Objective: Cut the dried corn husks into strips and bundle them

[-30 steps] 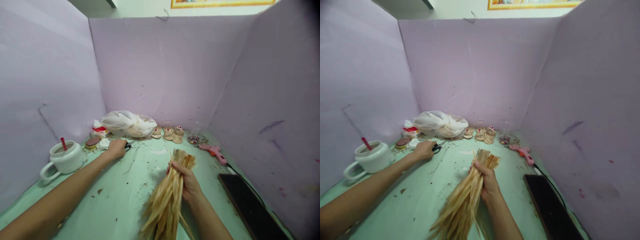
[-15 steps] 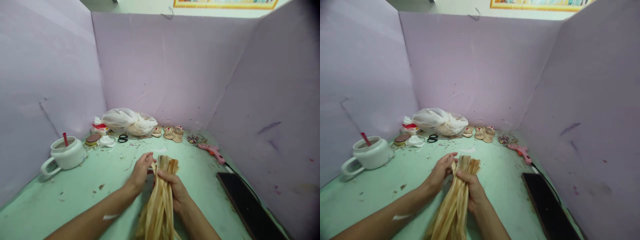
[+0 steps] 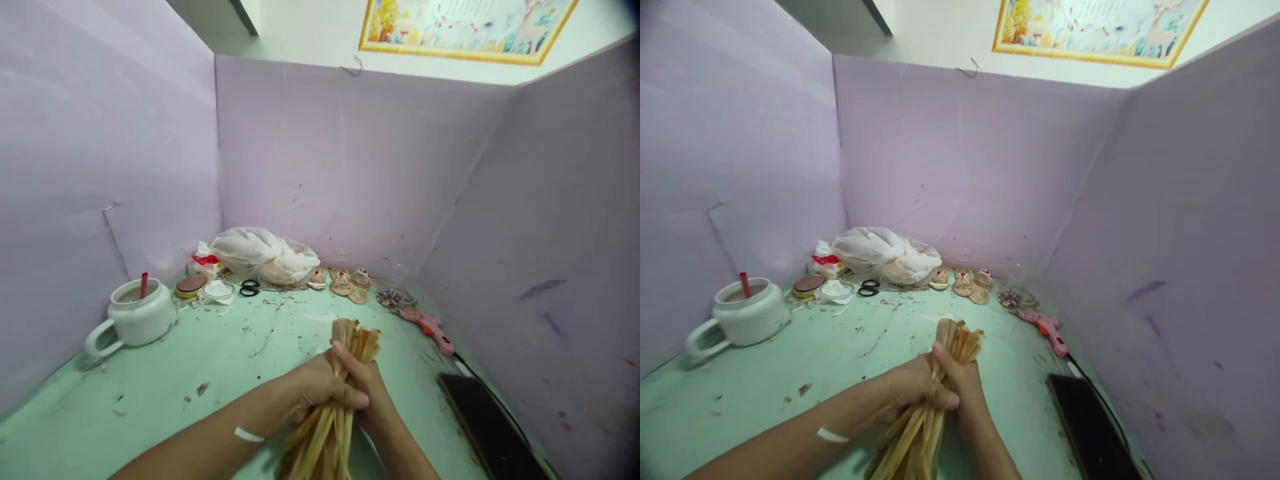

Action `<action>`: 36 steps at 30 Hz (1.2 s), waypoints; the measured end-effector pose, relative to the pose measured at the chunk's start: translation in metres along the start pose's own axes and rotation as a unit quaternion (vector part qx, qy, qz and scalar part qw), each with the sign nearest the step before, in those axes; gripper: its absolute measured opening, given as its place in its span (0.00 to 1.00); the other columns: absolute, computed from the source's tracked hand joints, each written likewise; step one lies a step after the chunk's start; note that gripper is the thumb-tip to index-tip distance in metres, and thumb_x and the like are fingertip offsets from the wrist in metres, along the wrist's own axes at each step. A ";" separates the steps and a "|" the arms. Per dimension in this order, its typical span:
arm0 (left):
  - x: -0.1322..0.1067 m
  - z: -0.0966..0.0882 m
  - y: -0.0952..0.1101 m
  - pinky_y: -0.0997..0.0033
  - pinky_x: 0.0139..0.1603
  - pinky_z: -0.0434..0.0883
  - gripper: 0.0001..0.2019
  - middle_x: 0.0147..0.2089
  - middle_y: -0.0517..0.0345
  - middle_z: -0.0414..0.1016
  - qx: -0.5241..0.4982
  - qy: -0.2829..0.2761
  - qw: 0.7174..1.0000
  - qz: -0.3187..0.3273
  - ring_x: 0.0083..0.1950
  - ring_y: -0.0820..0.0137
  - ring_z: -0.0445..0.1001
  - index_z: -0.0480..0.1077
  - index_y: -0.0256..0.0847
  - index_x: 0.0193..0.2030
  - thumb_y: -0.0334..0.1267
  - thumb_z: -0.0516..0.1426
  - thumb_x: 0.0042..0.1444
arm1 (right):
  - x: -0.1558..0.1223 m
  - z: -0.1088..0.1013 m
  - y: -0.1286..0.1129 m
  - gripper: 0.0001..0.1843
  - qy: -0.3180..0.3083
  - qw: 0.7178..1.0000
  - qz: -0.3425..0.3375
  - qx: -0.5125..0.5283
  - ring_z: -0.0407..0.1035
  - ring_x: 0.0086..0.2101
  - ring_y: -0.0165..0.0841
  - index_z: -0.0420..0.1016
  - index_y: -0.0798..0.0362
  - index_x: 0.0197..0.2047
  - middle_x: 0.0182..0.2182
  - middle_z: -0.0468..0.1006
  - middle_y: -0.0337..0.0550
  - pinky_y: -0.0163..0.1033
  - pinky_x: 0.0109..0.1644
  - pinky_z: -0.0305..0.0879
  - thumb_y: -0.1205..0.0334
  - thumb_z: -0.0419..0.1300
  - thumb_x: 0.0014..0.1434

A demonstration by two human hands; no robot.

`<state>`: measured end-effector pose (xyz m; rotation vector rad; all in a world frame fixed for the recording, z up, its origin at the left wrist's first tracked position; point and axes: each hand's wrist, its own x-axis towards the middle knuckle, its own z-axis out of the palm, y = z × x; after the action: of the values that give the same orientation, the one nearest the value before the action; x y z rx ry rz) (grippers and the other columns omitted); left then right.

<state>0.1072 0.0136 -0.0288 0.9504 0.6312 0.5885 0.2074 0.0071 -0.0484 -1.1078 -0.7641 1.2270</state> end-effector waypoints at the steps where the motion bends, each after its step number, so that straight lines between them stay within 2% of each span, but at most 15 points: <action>1: 0.000 -0.006 0.001 0.68 0.29 0.67 0.16 0.21 0.59 0.73 0.011 0.031 0.999 -0.017 0.25 0.68 0.71 0.74 0.33 0.31 0.22 0.60 0.30 | 0.002 0.000 -0.003 0.23 -0.035 0.998 -0.013 -0.041 0.71 0.39 0.42 0.74 0.54 0.39 0.35 0.78 0.46 0.45 0.44 0.65 0.50 0.66 0.41; 4: -0.005 -0.038 0.011 0.74 0.20 0.62 0.15 0.16 0.61 0.69 0.008 0.127 0.992 -0.013 0.18 0.73 0.65 0.73 0.32 0.26 0.18 0.57 0.26 | 0.019 0.002 -0.018 0.30 -0.201 0.964 -0.015 -0.176 0.70 0.40 0.43 0.73 0.56 0.43 0.38 0.78 0.49 0.44 0.44 0.65 0.48 0.66 0.38; 5: -0.008 -0.052 0.016 0.76 0.19 0.60 0.14 0.16 0.62 0.69 -0.014 0.153 0.988 -0.001 0.17 0.75 0.64 0.72 0.33 0.26 0.20 0.56 0.27 | 0.031 0.003 -0.023 0.31 -0.233 0.945 -0.015 -0.229 0.70 0.39 0.42 0.73 0.57 0.45 0.38 0.78 0.49 0.43 0.42 0.65 0.47 0.65 0.40; 6: -0.011 -0.067 0.021 0.77 0.17 0.58 0.11 0.14 0.62 0.67 -0.060 0.189 0.980 0.002 0.15 0.76 0.61 0.72 0.33 0.26 0.22 0.56 0.30 | 0.044 0.005 -0.026 0.30 -0.239 0.924 -0.027 -0.297 0.71 0.36 0.40 0.72 0.58 0.45 0.37 0.78 0.49 0.42 0.40 0.66 0.46 0.62 0.44; 8: -0.017 -0.098 0.031 0.78 0.15 0.57 0.02 0.12 0.60 0.65 -0.159 0.254 0.954 0.006 0.13 0.77 0.60 0.68 0.34 0.20 0.26 0.56 0.35 | 0.077 0.014 -0.029 0.24 -0.177 0.873 -0.084 -0.446 0.71 0.33 0.36 0.72 0.58 0.45 0.34 0.78 0.47 0.39 0.37 0.66 0.48 0.52 0.54; 9: -0.020 -0.111 0.034 0.78 0.16 0.58 0.02 0.12 0.59 0.64 -0.199 0.261 0.944 0.014 0.14 0.76 0.60 0.67 0.34 0.18 0.27 0.56 0.36 | 0.095 0.020 -0.028 0.22 -0.137 0.833 -0.120 -0.523 0.71 0.32 0.34 0.73 0.58 0.43 0.34 0.78 0.46 0.37 0.37 0.65 0.51 0.49 0.57; 10: -0.021 -0.123 0.036 0.78 0.17 0.59 0.03 0.13 0.59 0.64 -0.230 0.263 0.937 0.028 0.15 0.76 0.61 0.66 0.34 0.17 0.28 0.56 0.37 | 0.112 0.027 -0.026 0.20 -0.113 0.805 -0.140 -0.565 0.71 0.33 0.34 0.74 0.57 0.42 0.34 0.78 0.46 0.37 0.38 0.65 0.54 0.48 0.58; 12: -0.022 -0.139 0.035 0.78 0.19 0.61 0.04 0.14 0.58 0.65 -0.260 0.240 0.934 0.044 0.16 0.76 0.62 0.66 0.34 0.17 0.29 0.56 0.38 | 0.143 0.043 -0.018 0.16 -0.092 0.762 -0.158 -0.621 0.71 0.35 0.35 0.75 0.54 0.42 0.34 0.78 0.45 0.38 0.40 0.63 0.58 0.50 0.56; 16: -0.017 -0.149 0.023 0.78 0.19 0.58 0.06 0.15 0.55 0.65 -0.252 0.185 0.949 0.044 0.18 0.74 0.64 0.69 0.31 0.16 0.33 0.58 0.36 | 0.181 0.068 -0.001 0.16 -0.082 0.690 -0.160 -0.701 0.70 0.41 0.41 0.74 0.49 0.45 0.37 0.78 0.48 0.42 0.43 0.61 0.61 0.52 0.55; 21: -0.014 -0.148 0.022 0.77 0.22 0.58 0.07 0.15 0.54 0.66 -0.261 0.183 0.947 0.029 0.19 0.74 0.63 0.70 0.30 0.16 0.34 0.59 0.33 | 0.200 0.081 0.009 0.15 -0.090 0.619 -0.150 -0.766 0.70 0.41 0.46 0.75 0.52 0.43 0.39 0.77 0.56 0.45 0.41 0.61 0.61 0.51 0.55; 25: -0.014 -0.148 0.026 0.77 0.23 0.59 0.06 0.15 0.54 0.65 -0.259 0.184 0.948 0.022 0.20 0.73 0.64 0.70 0.31 0.16 0.34 0.59 0.33 | 0.203 0.081 0.003 0.12 -0.101 0.597 -0.146 -0.782 0.70 0.41 0.44 0.76 0.54 0.36 0.37 0.78 0.55 0.42 0.39 0.60 0.61 0.52 0.54; 30: -0.018 -0.146 0.031 0.78 0.22 0.58 0.06 0.15 0.56 0.64 -0.256 0.184 0.948 0.029 0.19 0.74 0.63 0.68 0.32 0.16 0.34 0.58 0.34 | 0.183 0.070 -0.017 0.11 -0.115 0.615 -0.135 -0.768 0.71 0.36 0.40 0.76 0.52 0.33 0.34 0.79 0.48 0.37 0.33 0.58 0.60 0.53 0.53; 33: -0.033 -0.136 0.056 0.77 0.21 0.58 0.06 0.15 0.56 0.63 -0.215 0.191 0.957 0.040 0.18 0.75 0.62 0.67 0.33 0.16 0.33 0.58 0.35 | 0.142 0.068 -0.019 0.11 -0.119 0.634 -0.135 -0.752 0.71 0.34 0.36 0.76 0.52 0.32 0.32 0.79 0.46 0.35 0.32 0.57 0.63 0.52 0.52; 34: -0.040 -0.130 0.069 0.76 0.21 0.59 0.06 0.15 0.56 0.63 -0.198 0.173 0.964 0.045 0.18 0.75 0.62 0.67 0.33 0.16 0.33 0.58 0.35 | 0.122 0.069 -0.016 0.11 -0.130 0.643 -0.136 -0.743 0.70 0.34 0.35 0.76 0.52 0.32 0.32 0.79 0.45 0.35 0.33 0.57 0.64 0.53 0.51; 36: -0.056 -0.114 0.098 0.75 0.23 0.62 0.04 0.18 0.56 0.65 -0.175 0.123 0.970 0.116 0.21 0.74 0.63 0.68 0.34 0.20 0.33 0.58 0.36 | 0.077 0.073 -0.008 0.10 -0.176 0.668 -0.142 -0.709 0.70 0.33 0.32 0.76 0.50 0.32 0.32 0.79 0.40 0.32 0.34 0.57 0.64 0.53 0.51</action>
<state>-0.0297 0.0822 0.0202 0.6249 0.6128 1.0026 0.1594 0.0998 -0.0252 -1.8324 -2.3105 0.3516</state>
